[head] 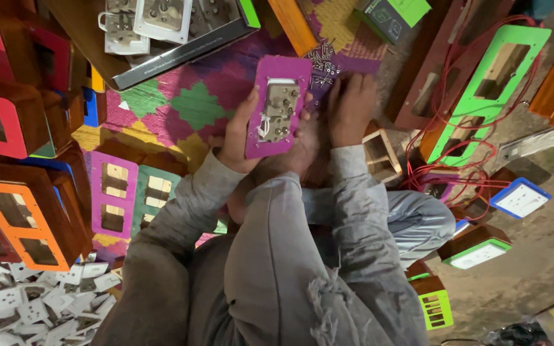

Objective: The person sits on the floor assembling electrical switch and socket plates. They fit a metal switch mechanism into a colored plastic faceplate frame, pick small screws from a pile on the mat, and thread and tighten the screws by hand to secure the mechanism, completing one pink plate and then a green plate.

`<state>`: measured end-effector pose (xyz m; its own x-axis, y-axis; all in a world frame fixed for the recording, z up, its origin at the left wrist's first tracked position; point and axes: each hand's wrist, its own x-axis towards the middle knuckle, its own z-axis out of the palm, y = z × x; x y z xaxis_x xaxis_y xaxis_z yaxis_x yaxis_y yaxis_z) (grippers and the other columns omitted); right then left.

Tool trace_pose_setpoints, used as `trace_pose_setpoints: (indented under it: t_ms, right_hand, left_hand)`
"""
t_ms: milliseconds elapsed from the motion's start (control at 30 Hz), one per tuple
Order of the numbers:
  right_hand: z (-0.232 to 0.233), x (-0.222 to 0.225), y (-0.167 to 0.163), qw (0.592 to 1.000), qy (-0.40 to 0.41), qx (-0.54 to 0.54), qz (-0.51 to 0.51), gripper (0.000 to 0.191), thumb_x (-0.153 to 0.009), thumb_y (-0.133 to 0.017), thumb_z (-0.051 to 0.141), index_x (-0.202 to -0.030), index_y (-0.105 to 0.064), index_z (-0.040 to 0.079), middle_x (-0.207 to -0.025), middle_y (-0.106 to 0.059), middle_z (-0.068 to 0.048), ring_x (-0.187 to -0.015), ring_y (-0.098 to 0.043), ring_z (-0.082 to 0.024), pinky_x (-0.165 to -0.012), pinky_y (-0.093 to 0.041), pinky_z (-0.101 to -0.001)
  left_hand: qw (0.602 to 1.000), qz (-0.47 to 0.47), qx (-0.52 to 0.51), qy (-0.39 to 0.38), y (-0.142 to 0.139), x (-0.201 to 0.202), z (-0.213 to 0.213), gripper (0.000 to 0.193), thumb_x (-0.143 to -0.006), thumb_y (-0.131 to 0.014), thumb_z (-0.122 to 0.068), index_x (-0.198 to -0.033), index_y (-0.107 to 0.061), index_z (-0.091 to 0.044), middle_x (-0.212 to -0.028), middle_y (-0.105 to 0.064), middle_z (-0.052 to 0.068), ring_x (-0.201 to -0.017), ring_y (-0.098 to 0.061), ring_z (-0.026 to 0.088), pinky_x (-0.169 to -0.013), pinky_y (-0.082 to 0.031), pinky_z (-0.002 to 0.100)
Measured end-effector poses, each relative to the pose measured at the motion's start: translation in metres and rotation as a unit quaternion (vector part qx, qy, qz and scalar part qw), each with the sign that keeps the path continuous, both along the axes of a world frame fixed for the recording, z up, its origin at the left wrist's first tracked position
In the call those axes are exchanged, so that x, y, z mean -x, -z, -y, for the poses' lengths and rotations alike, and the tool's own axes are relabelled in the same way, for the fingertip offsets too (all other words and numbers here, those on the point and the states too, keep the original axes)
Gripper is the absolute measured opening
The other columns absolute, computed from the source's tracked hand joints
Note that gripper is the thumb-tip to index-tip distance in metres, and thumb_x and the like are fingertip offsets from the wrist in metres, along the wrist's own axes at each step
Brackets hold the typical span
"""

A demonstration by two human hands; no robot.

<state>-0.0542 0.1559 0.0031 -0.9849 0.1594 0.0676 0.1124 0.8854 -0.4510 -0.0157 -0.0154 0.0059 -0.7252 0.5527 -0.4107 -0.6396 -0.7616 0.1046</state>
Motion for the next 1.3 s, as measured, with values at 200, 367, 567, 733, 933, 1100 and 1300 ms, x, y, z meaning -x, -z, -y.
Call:
trace_pose_setpoints:
  t_ms: [200, 367, 567, 733, 933, 1100, 1300]
  right_hand:
    - [-0.019, 0.014, -0.02, 0.992, 0.064, 0.111, 0.004, 0.021, -0.094, -0.067, 0.01, -0.112, -0.064, -0.001, -0.099, -0.064, -0.019, -0.088, -0.061, -0.033, -0.078, -0.05, -0.0417]
    - [-0.043, 0.0, -0.041, 0.828, 0.231, 0.509, 0.042, 0.02, -0.084, -0.072, -0.002, -0.104, -0.068, 0.001, -0.097, -0.07, -0.004, -0.085, -0.064, -0.01, -0.076, -0.056, -0.0274]
    - [-0.043, -0.031, -0.042, 0.751, 0.216, 0.624, -0.01, 0.018, -0.091, -0.075, -0.003, -0.109, -0.071, -0.003, -0.108, -0.073, -0.007, -0.102, -0.069, -0.013, -0.09, -0.06, -0.0307]
    - [-0.038, -0.057, -0.023, 0.782, 0.212, 0.578, 0.093, 0.024, -0.091, -0.075, 0.005, -0.114, -0.075, -0.001, -0.107, -0.078, -0.007, -0.093, -0.074, -0.013, -0.083, -0.063, -0.0287]
    - [-0.032, -0.069, -0.005, 0.874, 0.125, 0.465, 0.064, 0.02, -0.097, -0.077, 0.002, -0.116, -0.076, -0.002, -0.109, -0.077, -0.007, -0.097, -0.071, -0.012, -0.089, -0.059, -0.0263]
    - [-0.028, -0.068, -0.012, 0.892, 0.084, 0.44, 0.056, 0.016, -0.1, -0.075, -0.001, -0.116, -0.073, -0.003, -0.107, -0.072, -0.005, -0.093, -0.066, -0.01, -0.081, -0.053, -0.0231]
    - [-0.02, -0.063, -0.019, 0.935, 0.01, 0.355, 0.022, 0.016, -0.097, -0.077, -0.006, -0.112, -0.073, -0.002, -0.107, -0.07, -0.009, -0.097, -0.065, -0.014, -0.084, -0.05, -0.0253]
  left_hand:
    - [0.996, 0.075, 0.05, -0.004, 0.011, -0.005, 0.001, 0.068, -0.108, -0.04, -0.048, -0.158, -0.036, -0.002, -0.151, -0.052, 0.023, -0.132, -0.06, 0.039, -0.111, -0.054, 0.051]
    - [0.989, 0.076, 0.113, 0.051, 0.017, -0.009, -0.003, 0.081, -0.108, -0.052, -0.061, -0.166, -0.035, -0.007, -0.151, -0.052, 0.021, -0.127, -0.059, 0.042, -0.102, -0.054, 0.059]
    - [0.994, -0.048, 0.085, 0.058, 0.018, -0.017, -0.014, 0.077, -0.108, -0.052, -0.059, -0.16, -0.043, -0.004, -0.143, -0.059, 0.024, -0.125, -0.064, 0.041, -0.101, -0.055, 0.057]
    - [0.989, 0.146, -0.017, 0.006, 0.026, -0.026, -0.013, 0.07, -0.11, -0.042, -0.054, -0.157, -0.042, -0.002, -0.146, -0.057, 0.023, -0.125, -0.064, 0.041, -0.104, -0.053, 0.06]
    - [0.996, 0.083, 0.022, 0.014, 0.017, -0.023, -0.013, 0.063, -0.111, -0.043, -0.05, -0.148, -0.05, 0.001, -0.131, -0.066, 0.023, -0.11, -0.069, 0.041, -0.093, -0.058, 0.057]
    - [0.993, 0.116, -0.005, 0.028, 0.007, -0.013, -0.009, 0.063, -0.109, -0.043, -0.05, -0.143, -0.053, 0.002, -0.124, -0.068, 0.023, -0.105, -0.071, 0.038, -0.091, -0.06, 0.055]
    - [0.992, 0.122, -0.011, 0.023, 0.018, -0.02, -0.008, 0.058, -0.112, -0.045, -0.047, -0.144, -0.054, 0.001, -0.125, -0.069, 0.02, -0.108, -0.071, 0.033, -0.092, -0.06, 0.051]
